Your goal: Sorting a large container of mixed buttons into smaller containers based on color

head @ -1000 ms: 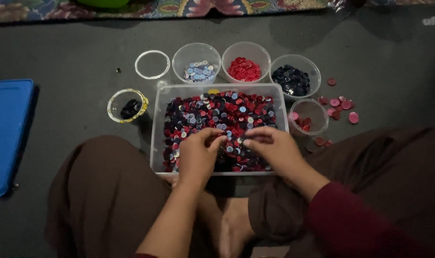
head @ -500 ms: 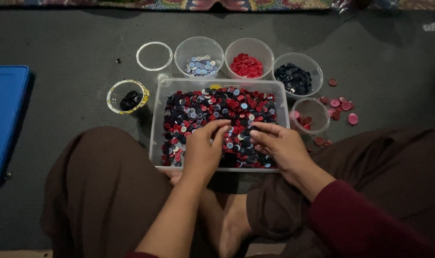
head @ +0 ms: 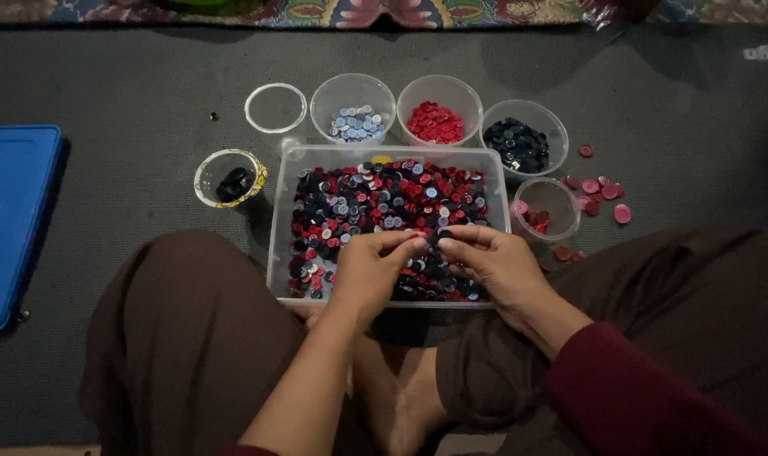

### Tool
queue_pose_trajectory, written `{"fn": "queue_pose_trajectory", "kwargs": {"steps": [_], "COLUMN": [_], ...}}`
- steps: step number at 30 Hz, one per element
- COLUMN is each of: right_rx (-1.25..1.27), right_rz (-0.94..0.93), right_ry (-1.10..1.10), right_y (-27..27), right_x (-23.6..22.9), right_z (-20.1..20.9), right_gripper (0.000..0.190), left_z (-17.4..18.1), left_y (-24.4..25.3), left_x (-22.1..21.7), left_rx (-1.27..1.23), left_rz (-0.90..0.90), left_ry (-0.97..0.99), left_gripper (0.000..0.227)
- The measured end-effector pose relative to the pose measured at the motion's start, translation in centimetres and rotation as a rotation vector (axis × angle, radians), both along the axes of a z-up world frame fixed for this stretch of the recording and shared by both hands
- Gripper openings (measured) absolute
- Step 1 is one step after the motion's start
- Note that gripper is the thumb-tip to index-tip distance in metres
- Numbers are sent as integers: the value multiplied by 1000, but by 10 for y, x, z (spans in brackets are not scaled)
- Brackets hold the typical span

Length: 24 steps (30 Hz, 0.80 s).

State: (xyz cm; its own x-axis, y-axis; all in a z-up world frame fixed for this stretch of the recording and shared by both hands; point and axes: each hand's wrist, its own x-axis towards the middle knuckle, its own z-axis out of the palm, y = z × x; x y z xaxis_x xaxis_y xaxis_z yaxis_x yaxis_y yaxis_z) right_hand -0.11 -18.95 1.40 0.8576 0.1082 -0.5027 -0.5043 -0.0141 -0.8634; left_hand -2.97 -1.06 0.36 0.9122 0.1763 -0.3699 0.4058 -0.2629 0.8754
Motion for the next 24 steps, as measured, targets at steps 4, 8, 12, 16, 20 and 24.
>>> {"fn": "queue_pose_trajectory", "kwargs": {"steps": [4,8,12,16,20,24], "right_rx": [7,-4,-9,8,-8,-79], "right_rz": [-1,9,-24,-80,-113,-126], "right_ry": [3,23,30,52,29,-64], "right_y": [-2,-2,0,0,-4,-3], "right_x": [2,3,1,3,4,14], "right_z": [-8,-5,-1,-9,-2,17], "right_gripper": [48,47,45,39,38,33], "left_z": [1,0,-10,2,1,-8], "left_y": [0,-2,-6,-15,-24,-29], "left_x": [-2,0,9,29,51,64], "left_rx": [6,119,391,510,641,759], "left_rz": [-22,-86,-159,-122,-123,-138], "left_ry": [-2,18,-8,50,75,66], "left_gripper": [27,30,29,25,24,22]}}
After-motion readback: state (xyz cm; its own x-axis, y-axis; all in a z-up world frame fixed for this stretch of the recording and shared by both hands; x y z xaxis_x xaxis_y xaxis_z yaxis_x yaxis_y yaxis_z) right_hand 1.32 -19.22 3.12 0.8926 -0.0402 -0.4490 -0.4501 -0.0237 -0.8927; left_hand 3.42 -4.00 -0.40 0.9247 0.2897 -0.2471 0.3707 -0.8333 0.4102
